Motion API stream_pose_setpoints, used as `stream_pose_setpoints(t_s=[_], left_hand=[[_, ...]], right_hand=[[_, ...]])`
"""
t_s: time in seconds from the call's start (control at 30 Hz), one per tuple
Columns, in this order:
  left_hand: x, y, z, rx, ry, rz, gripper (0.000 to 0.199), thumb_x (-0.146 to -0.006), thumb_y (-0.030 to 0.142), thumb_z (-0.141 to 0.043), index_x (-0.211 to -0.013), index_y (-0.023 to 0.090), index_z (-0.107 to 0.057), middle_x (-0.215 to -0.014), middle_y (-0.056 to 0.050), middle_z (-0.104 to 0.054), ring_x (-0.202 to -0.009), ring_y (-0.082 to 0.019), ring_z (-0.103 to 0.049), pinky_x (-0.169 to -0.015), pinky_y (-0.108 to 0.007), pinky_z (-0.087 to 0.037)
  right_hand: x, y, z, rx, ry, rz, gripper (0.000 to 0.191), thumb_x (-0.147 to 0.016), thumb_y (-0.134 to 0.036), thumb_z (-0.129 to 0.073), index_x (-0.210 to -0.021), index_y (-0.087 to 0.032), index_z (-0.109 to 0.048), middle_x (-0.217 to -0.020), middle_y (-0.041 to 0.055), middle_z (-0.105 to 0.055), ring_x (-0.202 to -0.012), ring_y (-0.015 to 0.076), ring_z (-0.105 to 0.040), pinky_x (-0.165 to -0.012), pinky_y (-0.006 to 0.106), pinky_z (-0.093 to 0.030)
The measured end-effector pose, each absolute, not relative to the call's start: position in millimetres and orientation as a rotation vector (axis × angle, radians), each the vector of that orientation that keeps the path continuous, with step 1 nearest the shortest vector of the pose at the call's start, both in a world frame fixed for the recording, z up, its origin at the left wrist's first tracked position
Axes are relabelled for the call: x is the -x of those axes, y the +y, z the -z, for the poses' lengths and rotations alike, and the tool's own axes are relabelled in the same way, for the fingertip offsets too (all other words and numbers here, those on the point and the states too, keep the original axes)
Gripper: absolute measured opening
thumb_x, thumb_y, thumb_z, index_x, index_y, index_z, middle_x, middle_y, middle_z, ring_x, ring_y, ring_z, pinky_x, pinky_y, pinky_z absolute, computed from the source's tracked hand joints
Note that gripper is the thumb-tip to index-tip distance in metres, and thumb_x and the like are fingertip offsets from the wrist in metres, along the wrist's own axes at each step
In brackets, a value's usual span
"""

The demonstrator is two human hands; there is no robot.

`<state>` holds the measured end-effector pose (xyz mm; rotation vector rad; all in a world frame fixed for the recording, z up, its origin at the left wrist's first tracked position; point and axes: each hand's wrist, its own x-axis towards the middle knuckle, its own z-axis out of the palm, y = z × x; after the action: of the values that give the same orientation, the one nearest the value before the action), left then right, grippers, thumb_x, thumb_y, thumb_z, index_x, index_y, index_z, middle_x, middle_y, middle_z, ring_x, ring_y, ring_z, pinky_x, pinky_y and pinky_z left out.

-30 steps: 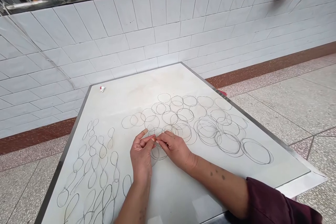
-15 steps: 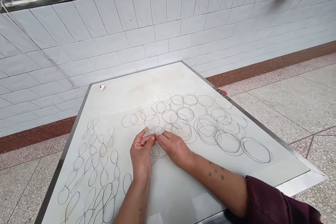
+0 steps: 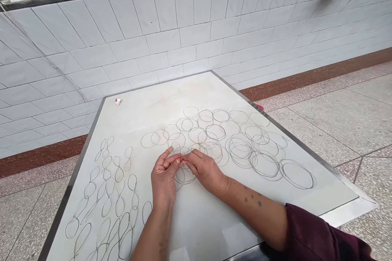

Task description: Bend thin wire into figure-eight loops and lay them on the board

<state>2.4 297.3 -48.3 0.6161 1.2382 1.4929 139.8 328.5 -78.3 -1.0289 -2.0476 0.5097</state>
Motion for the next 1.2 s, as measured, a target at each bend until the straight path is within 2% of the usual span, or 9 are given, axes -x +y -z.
stream_pose_setpoints(t_s=[0.2,0.4,0.53,0.67,0.93,1.03,1.1,1.2], left_hand=[[-3,297,47,-0.586,1.306,-1.48,0.051,-0.069,0.021,-0.082,-0.117,0.015,-0.067,-0.09,-0.007,-0.075,-0.098,-0.022,-0.069,-0.096,-0.04,-0.052],[-4,297,49,-0.579,1.336,-1.495,0.044,-0.072,0.02,-0.08,-0.114,0.016,-0.067,-0.089,-0.008,-0.075,-0.096,-0.022,-0.07,-0.095,-0.042,-0.054],[-5,297,51,-0.585,1.321,-1.5,0.044,-0.073,0.02,-0.08,-0.115,0.015,-0.066,-0.092,-0.009,-0.076,-0.099,-0.022,-0.07,-0.098,-0.042,-0.053],[-5,298,50,-0.58,1.345,-1.496,0.043,-0.073,0.02,-0.081,-0.113,0.015,-0.066,-0.092,-0.009,-0.076,-0.093,-0.021,-0.071,-0.096,-0.041,-0.053],[-6,298,46,-0.549,1.369,-1.485,0.054,-0.068,0.024,-0.083,-0.117,0.015,-0.063,-0.088,-0.007,-0.075,-0.092,-0.021,-0.07,-0.091,-0.039,-0.053],[-6,298,45,-0.542,1.368,-1.488,0.056,-0.067,0.025,-0.083,-0.118,0.015,-0.062,-0.084,-0.006,-0.074,-0.09,-0.021,-0.07,-0.089,-0.038,-0.053],[-5,298,44,-0.541,1.367,-1.474,0.057,-0.069,0.025,-0.082,-0.12,0.015,-0.061,-0.084,-0.005,-0.074,-0.088,-0.02,-0.07,-0.088,-0.037,-0.053],[-4,297,43,-0.587,1.372,-1.399,0.056,-0.073,0.026,-0.08,-0.124,0.015,-0.059,-0.086,-0.006,-0.074,-0.087,-0.018,-0.069,-0.089,-0.037,-0.053]], right_hand=[[-137,329,88,1.064,-2.116,-0.423,0.019,-0.096,-0.016,-0.044,-0.083,-0.021,-0.058,-0.072,-0.0008,-0.046,-0.059,0.0108,-0.042,-0.049,0.021,-0.031],[-138,328,95,0.999,-2.194,-0.314,0.021,-0.089,-0.002,-0.043,-0.084,-0.019,-0.055,-0.074,-0.0008,-0.046,-0.059,0.0104,-0.04,-0.047,0.021,-0.024],[-140,328,92,0.959,-2.228,-0.254,0.031,-0.082,0.005,-0.041,-0.094,-0.019,-0.055,-0.078,0.0009,-0.049,-0.065,0.0126,-0.043,-0.049,0.021,-0.027],[-141,326,86,0.936,-2.258,-0.241,0.038,-0.081,0.006,-0.038,-0.102,-0.021,-0.055,-0.082,0.0025,-0.055,-0.069,0.0144,-0.047,-0.049,0.022,-0.031],[-140,321,86,0.88,-2.275,-0.302,0.033,-0.087,0.001,-0.037,-0.106,-0.02,-0.055,-0.086,0.0046,-0.058,-0.072,0.0154,-0.05,-0.051,0.024,-0.037],[-138,321,87,0.937,-2.237,-0.372,0.024,-0.093,-0.007,-0.04,-0.1,-0.02,-0.059,-0.083,0.004,-0.058,-0.069,0.015,-0.051,-0.052,0.025,-0.039],[-138,322,83,1.019,-2.129,-0.54,0.017,-0.097,-0.019,-0.045,-0.095,-0.021,-0.062,-0.081,0.0033,-0.059,-0.07,0.015,-0.053,-0.055,0.026,-0.042],[-141,328,72,1.116,-1.832,-0.998,0.015,-0.095,-0.033,-0.054,-0.095,-0.023,-0.064,-0.084,0.0021,-0.063,-0.073,0.015,-0.058,-0.06,0.027,-0.047]])
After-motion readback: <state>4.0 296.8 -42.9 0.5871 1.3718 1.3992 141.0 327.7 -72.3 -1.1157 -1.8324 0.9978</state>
